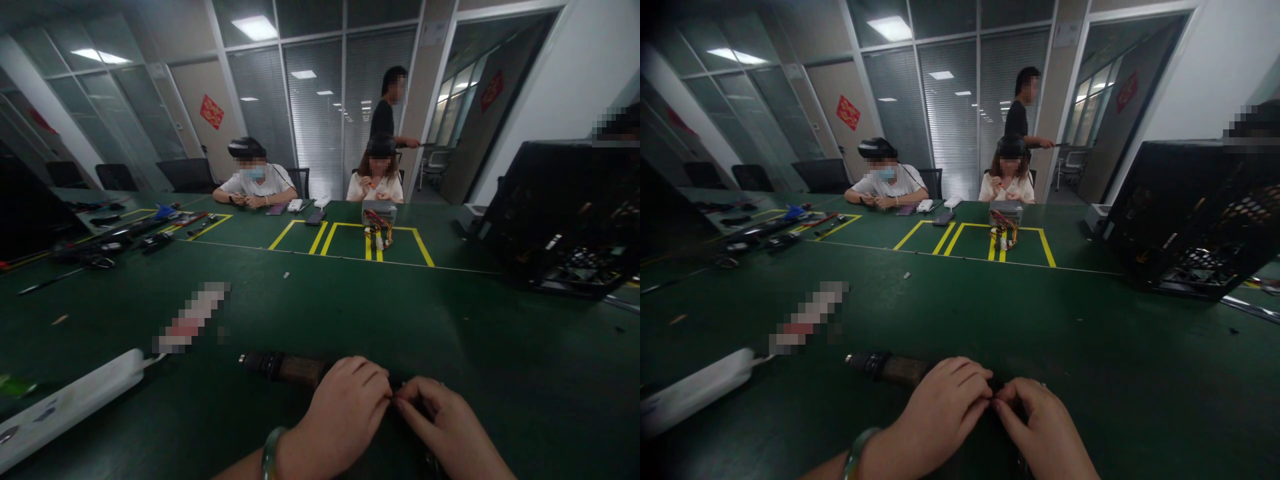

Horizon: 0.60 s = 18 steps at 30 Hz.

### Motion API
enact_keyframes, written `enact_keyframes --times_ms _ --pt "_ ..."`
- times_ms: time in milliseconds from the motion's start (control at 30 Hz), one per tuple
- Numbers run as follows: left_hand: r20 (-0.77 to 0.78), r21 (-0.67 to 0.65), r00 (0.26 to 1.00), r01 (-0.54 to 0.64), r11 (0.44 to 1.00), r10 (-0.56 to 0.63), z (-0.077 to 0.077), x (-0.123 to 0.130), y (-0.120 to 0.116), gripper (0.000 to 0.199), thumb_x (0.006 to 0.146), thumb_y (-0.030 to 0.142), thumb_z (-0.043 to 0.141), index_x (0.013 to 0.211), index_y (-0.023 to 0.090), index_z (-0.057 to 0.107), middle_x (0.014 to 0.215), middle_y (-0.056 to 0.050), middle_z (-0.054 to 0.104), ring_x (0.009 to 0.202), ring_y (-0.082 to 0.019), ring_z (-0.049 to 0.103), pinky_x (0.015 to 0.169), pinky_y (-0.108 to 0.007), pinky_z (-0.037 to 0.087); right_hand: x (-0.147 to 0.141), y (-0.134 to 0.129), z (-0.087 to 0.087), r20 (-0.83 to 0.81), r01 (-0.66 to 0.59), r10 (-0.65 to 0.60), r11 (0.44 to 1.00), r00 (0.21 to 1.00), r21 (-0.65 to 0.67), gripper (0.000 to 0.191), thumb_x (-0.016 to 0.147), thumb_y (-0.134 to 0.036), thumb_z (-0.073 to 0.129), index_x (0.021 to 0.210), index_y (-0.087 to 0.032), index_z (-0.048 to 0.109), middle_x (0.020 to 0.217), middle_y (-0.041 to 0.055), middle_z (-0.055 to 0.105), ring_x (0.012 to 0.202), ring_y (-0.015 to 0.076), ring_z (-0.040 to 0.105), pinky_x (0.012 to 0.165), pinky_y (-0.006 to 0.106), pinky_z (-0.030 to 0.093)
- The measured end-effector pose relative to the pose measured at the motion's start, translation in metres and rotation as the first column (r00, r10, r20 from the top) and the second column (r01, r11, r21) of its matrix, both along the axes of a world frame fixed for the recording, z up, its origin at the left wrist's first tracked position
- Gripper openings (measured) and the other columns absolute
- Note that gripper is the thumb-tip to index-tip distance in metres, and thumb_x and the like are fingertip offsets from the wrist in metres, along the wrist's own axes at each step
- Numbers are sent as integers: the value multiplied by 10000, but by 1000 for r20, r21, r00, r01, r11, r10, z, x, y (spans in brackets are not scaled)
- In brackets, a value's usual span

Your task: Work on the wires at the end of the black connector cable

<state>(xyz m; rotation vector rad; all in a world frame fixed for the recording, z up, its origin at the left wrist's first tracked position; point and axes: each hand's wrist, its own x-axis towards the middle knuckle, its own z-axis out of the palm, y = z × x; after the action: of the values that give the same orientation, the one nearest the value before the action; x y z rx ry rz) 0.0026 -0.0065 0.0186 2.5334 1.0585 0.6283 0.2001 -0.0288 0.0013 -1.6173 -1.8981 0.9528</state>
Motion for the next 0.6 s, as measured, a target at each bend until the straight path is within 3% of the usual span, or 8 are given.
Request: enact_keyframes --times_ms 300,600 --pt "-103 48 994 24 999 -19 0 0 2 62 918 228 574 969 213 606 1066 3 641 1031 -169 550 951 -341 424 0 0 -3 -18 13 -13 1000 1000 9 166 881 -318 555 789 -216 649 790 -14 664 751 158 610 686 230 424" --pt "-27 -9 1000 0 1000 -1 0 0 1 112 885 191 601 992 219 593 1065 1 640 1017 -180 560 951 -360 433 0 0 -1 -38 13 -13 1000 999 5 164 874 -309 556 790 -209 657 794 -5 674 758 163 620 689 231 434"
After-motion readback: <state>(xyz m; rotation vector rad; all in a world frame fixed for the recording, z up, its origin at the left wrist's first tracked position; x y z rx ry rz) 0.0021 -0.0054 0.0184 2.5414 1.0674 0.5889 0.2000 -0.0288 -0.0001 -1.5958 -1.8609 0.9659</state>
